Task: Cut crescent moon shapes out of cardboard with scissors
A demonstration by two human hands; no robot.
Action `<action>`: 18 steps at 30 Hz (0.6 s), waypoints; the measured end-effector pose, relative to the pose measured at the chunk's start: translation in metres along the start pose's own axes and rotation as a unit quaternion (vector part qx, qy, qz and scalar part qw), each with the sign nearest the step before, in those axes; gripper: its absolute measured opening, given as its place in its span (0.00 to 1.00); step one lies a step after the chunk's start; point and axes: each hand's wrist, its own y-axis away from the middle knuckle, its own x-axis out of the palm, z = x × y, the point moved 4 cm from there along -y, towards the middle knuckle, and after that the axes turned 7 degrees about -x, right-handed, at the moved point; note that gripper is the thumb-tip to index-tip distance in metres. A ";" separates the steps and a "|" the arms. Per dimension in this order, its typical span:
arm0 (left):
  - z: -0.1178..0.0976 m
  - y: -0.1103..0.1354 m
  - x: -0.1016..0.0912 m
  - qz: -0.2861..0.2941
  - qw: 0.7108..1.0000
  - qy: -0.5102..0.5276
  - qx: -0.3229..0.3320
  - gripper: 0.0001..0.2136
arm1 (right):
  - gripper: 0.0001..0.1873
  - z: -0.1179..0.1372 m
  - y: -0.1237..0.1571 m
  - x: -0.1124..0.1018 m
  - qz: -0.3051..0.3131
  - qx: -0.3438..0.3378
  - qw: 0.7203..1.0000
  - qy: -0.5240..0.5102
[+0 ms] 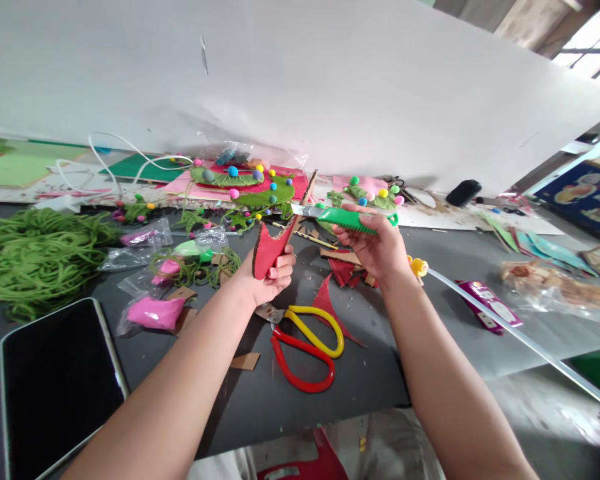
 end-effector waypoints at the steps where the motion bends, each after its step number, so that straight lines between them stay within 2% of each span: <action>1: 0.000 0.000 0.000 -0.004 1.000 -0.006 -0.003 0.24 | 0.15 0.001 0.000 0.000 -0.006 -0.012 1.000 0.006; 10: 0.002 -0.002 -0.003 0.001 1.000 -0.001 -0.028 0.22 | 0.12 0.006 -0.002 -0.006 -0.028 -0.097 0.994 0.045; 14: 0.002 0.001 -0.003 -0.004 0.999 -0.003 -0.034 0.23 | 0.12 0.016 -0.006 -0.014 -0.075 -0.162 0.983 0.051; 16: 0.001 0.003 -0.001 -0.004 1.000 -0.019 -0.019 0.23 | 0.12 0.022 -0.006 -0.018 -0.093 -0.174 0.979 0.051; 18: -0.004 0.003 0.001 -0.022 0.999 -0.043 0.018 0.21 | 0.14 0.025 -0.005 -0.017 -0.084 -0.160 0.983 0.035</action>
